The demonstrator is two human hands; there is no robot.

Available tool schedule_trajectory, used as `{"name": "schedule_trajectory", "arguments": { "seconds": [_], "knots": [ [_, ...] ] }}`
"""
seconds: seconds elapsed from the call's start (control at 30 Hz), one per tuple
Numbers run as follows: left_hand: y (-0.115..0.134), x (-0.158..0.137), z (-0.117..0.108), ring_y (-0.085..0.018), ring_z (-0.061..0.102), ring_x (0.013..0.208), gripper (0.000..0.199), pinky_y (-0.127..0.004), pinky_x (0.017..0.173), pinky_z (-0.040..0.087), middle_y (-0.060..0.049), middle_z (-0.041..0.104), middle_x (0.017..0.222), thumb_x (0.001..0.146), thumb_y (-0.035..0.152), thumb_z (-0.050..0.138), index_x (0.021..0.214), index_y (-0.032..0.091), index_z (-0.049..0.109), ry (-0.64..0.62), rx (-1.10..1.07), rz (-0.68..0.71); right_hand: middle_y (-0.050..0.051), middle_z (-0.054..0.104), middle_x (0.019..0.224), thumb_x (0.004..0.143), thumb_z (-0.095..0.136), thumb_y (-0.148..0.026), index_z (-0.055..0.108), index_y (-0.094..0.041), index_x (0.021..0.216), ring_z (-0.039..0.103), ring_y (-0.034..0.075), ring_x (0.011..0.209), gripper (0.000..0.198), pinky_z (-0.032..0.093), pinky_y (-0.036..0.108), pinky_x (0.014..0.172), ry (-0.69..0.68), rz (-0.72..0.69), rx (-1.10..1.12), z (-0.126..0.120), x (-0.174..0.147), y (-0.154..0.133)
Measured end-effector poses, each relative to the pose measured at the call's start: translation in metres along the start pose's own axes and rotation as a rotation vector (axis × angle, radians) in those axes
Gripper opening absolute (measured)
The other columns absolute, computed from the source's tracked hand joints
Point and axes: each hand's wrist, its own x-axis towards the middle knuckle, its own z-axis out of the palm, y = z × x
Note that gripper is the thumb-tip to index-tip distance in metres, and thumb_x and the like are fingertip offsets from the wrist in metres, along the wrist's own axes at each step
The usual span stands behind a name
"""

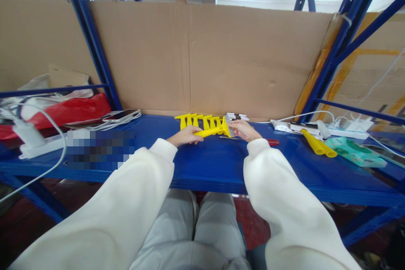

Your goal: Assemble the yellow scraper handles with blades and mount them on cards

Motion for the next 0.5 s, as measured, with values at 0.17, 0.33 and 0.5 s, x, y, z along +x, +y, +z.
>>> {"name": "schedule_trajectory", "arguments": {
  "seconds": [0.17, 0.33, 0.5],
  "knots": [
    [0.003, -0.003, 0.000, -0.022, 0.070, 0.077, 0.020, -0.027, 0.068, 0.050, -0.004, 0.073, 0.076, 0.075, 0.026, 0.066, 0.089, 0.015, 0.075, 0.103, 0.329, 0.034, 0.002, 0.068, 0.063, 0.077, 0.077, -0.013, 0.064, -0.017, 0.072, 0.058, 0.010, 0.051, 0.014, 0.048, 0.022, 0.050, 0.015, 0.036, 0.020, 0.005, -0.004, -0.003],
    [0.012, -0.005, 0.011, -0.028, 0.066, 0.118, 0.046, -0.034, 0.097, 0.052, -0.011, 0.071, 0.126, 0.087, 0.021, 0.058, 0.132, 0.019, 0.065, 0.209, 0.639, 0.088, -0.002, 0.060, 0.056, 0.075, 0.081, -0.022, 0.062, -0.017, 0.072, 0.049, 0.008, 0.047, 0.019, 0.043, 0.021, 0.047, -0.005, -0.035, -0.009, 0.020, -0.001, -0.001],
    [0.017, -0.002, 0.023, -0.026, 0.061, 0.127, 0.062, -0.038, 0.105, 0.049, -0.014, 0.060, 0.144, 0.092, 0.010, 0.049, 0.153, 0.019, 0.042, 0.259, 0.665, 0.201, -0.006, 0.050, 0.051, 0.072, 0.082, -0.031, 0.059, -0.018, 0.069, 0.041, 0.006, 0.045, 0.027, 0.037, 0.020, 0.047, -0.020, -0.099, -0.058, 0.037, -0.004, -0.001]
  ]
}}
